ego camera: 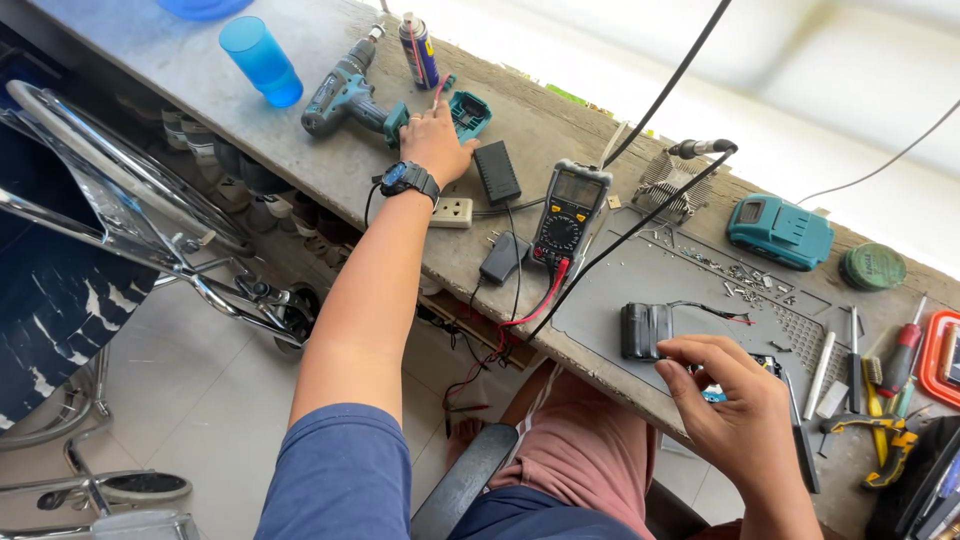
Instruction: Disassembling and inspecting a rechargeable battery pack using a screwdriver at a repair bench
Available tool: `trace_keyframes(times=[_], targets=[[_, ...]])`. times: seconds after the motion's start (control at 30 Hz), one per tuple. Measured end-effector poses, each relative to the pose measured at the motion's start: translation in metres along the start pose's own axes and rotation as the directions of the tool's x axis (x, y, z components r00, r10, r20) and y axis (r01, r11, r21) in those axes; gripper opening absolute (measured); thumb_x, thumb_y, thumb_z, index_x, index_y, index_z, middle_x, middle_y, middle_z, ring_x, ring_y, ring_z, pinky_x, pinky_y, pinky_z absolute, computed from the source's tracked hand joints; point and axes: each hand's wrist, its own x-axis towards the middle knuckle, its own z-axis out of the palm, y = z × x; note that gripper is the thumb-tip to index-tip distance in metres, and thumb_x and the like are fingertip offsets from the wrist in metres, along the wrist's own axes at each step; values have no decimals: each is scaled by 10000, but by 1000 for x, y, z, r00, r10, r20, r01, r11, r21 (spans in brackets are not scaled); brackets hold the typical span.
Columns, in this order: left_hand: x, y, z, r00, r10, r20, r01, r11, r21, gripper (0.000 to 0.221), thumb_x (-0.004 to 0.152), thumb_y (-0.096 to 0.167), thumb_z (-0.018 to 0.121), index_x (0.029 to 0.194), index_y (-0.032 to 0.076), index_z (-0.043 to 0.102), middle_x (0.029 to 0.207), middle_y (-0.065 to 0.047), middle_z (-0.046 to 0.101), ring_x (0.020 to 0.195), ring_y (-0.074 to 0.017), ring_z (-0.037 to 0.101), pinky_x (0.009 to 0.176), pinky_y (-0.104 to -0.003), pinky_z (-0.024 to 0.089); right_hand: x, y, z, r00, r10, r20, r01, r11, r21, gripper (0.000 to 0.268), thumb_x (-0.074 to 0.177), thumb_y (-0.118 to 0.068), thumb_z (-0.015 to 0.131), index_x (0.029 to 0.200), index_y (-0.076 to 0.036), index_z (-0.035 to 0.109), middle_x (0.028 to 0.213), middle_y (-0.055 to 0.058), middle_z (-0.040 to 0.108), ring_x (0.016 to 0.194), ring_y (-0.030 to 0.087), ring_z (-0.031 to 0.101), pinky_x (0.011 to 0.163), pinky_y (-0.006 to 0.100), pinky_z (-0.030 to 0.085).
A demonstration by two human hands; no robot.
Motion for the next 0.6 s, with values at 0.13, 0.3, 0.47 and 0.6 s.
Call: trace_keyframes(times=[0.13, 0.3, 0.47, 0.6], targets=[[-5, 4, -8, 999, -29, 32, 29, 999, 22, 1055, 1101, 664, 742, 1805, 35, 270, 1716, -254, 536, 1554, -497, 478, 1255, -639, 428, 2, 5, 1, 1000, -9, 11, 9, 1000, 13, 88, 1028, -146, 830, 1096, -152, 884, 1167, -23, 878, 719, 115, 714, 796, 259, 574], [-18, 1, -26, 1000, -26, -5, 26, 999, -42, 1201, 1000, 588, 880, 1861, 142, 170, 1492, -313, 705, 1403, -536, 661, 1156, -611, 531, -3, 16, -11, 999, -25, -24, 25, 999, 29, 106, 1033, -89, 821, 1118, -123, 873, 1124, 0, 870, 866, 127, 758, 827, 268, 612], [-99, 9, -79, 953, 213, -216, -224, 974, -28, 277, 1006, 286, 825, 1102, 39, 746, 1066, -293, 810, 991, -586, 741, 806, -664, 549, -21, 48, -53, 983, 37, -180, -43, 999, -31, 113, 1093, -31, 810, 1190, -78, 846, 1097, 63, 835, 944, 165, 739, 872, 306, 578], [-229, 59, -132, 722, 445, -530, -546, 837, -40, 288, 1172, -4, 893, 1427, -110, 809, 1271, -246, 862, 1025, -428, 766, 932, -575, 558, -49, 84, -68, 892, 295, -342, -282, 955, 88, 178, 1155, 16, 716, 1273, -40, 835, 1040, 80, 829, 945, 133, 774, 884, 270, 580]])
